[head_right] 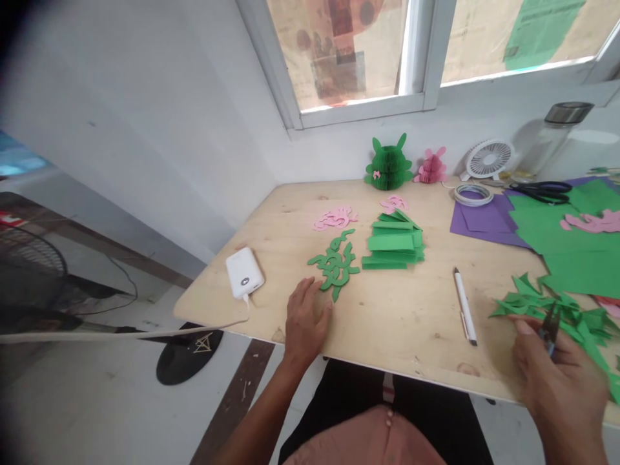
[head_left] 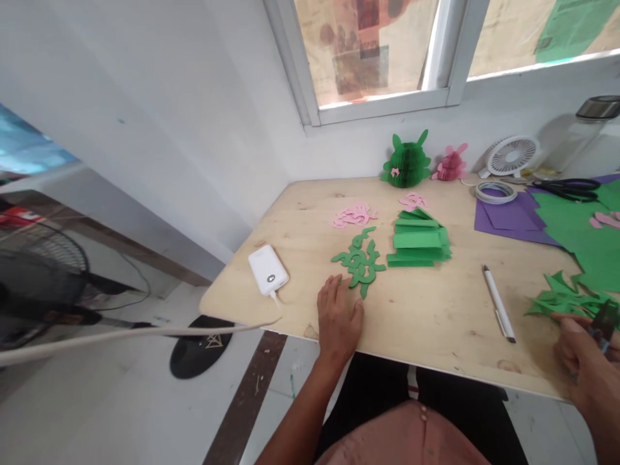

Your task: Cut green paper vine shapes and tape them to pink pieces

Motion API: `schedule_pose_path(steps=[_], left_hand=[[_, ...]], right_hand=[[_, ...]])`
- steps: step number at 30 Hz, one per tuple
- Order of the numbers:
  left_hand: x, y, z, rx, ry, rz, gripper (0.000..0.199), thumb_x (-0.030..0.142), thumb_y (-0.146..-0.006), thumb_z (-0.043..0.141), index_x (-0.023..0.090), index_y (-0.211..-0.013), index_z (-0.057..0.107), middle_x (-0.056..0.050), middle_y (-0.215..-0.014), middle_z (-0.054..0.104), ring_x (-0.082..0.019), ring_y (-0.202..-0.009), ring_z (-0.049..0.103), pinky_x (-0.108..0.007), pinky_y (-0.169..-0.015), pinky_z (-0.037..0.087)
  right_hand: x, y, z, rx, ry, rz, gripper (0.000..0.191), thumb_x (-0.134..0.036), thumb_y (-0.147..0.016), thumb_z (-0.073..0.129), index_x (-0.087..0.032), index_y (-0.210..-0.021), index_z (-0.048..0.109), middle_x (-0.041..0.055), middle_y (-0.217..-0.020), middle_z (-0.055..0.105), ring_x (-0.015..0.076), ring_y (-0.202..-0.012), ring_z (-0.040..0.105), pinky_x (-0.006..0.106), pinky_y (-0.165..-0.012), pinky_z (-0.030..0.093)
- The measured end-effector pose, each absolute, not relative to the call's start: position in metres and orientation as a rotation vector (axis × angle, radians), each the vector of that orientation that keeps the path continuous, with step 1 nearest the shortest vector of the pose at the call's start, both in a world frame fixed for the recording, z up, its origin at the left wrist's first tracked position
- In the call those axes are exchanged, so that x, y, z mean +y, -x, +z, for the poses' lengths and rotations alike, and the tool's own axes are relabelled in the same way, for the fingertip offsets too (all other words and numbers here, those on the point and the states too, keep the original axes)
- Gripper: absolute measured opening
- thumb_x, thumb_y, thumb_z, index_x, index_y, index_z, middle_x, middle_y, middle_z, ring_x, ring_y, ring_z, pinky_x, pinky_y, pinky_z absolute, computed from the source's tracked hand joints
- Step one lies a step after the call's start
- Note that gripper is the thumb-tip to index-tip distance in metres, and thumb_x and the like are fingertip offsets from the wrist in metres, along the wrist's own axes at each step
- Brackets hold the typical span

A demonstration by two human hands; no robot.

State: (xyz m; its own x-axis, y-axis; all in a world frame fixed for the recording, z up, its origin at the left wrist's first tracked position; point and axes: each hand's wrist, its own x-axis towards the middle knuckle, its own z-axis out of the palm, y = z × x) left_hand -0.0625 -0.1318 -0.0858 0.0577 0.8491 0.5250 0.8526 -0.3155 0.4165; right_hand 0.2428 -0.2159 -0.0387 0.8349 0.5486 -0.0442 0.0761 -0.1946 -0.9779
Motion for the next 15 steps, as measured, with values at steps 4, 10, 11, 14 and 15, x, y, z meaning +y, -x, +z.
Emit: schedule_pose_path(steps=[4,10,11,14,15], left_hand=[[-0.132,0.064,-0.086,-1.897,2.282,-1.211,0.037,0.021,-0.085,0.052,0.016,-0.122,0.053,-0.015,-0.128,0.056,-0.028,-0.128,0.045,-0.051,-0.106,0.039],[-0.120,0.073,-0.085,-1.985,2.290,-1.408,0.034,0.020,-0.084,0.050,0.019,-0.117,0.056,-0.011,-0.124,0.060,-0.023,-0.123,0.050,-0.045,-0.105,0.042],[-0.114,0.075,-0.084,-1.977,2.292,-1.410,0.034,0.020,-0.084,0.050,0.018,-0.117,0.056,-0.011,-0.124,0.060,-0.023,-0.124,0.050,-0.045,-0.105,0.041],[-0.091,0.076,-0.080,-1.980,2.312,-1.311,0.037,0.023,-0.083,0.051,0.017,-0.119,0.055,-0.013,-0.125,0.059,-0.025,-0.125,0.048,-0.047,-0.107,0.037],[-0.082,0.075,-0.078,-2.020,2.314,-1.258,0.038,0.024,-0.083,0.051,0.016,-0.120,0.054,-0.014,-0.126,0.058,-0.027,-0.126,0.048,-0.048,-0.107,0.037]], right_hand=[[-0.215,-0.243,-0.039,-0.453,1.730,0.451,0.028,-0.036,-0.064,0.074,-0.018,-0.084,0.066,-0.0020,-0.054,0.041,0.0107,-0.044,0.036,0.024,-0.036,0.022],[-0.215,-0.241,-0.036,-0.441,1.757,0.418,0.023,-0.034,-0.061,0.074,-0.019,-0.077,0.067,-0.0003,-0.054,0.044,0.0107,-0.043,0.036,0.023,-0.033,0.019],[-0.215,-0.242,-0.037,-0.442,1.756,0.418,0.024,-0.035,-0.061,0.074,-0.019,-0.077,0.067,-0.0004,-0.054,0.043,0.0109,-0.043,0.036,0.023,-0.033,0.019],[-0.216,-0.244,-0.041,-0.447,1.763,0.440,0.027,-0.036,-0.060,0.075,-0.020,-0.081,0.068,-0.0010,-0.054,0.042,0.0115,-0.045,0.036,0.022,-0.034,0.019],[-0.217,-0.245,-0.042,-0.450,1.769,0.449,0.029,-0.037,-0.061,0.075,-0.020,-0.083,0.069,-0.0011,-0.055,0.042,0.0119,-0.045,0.037,0.023,-0.035,0.020]])
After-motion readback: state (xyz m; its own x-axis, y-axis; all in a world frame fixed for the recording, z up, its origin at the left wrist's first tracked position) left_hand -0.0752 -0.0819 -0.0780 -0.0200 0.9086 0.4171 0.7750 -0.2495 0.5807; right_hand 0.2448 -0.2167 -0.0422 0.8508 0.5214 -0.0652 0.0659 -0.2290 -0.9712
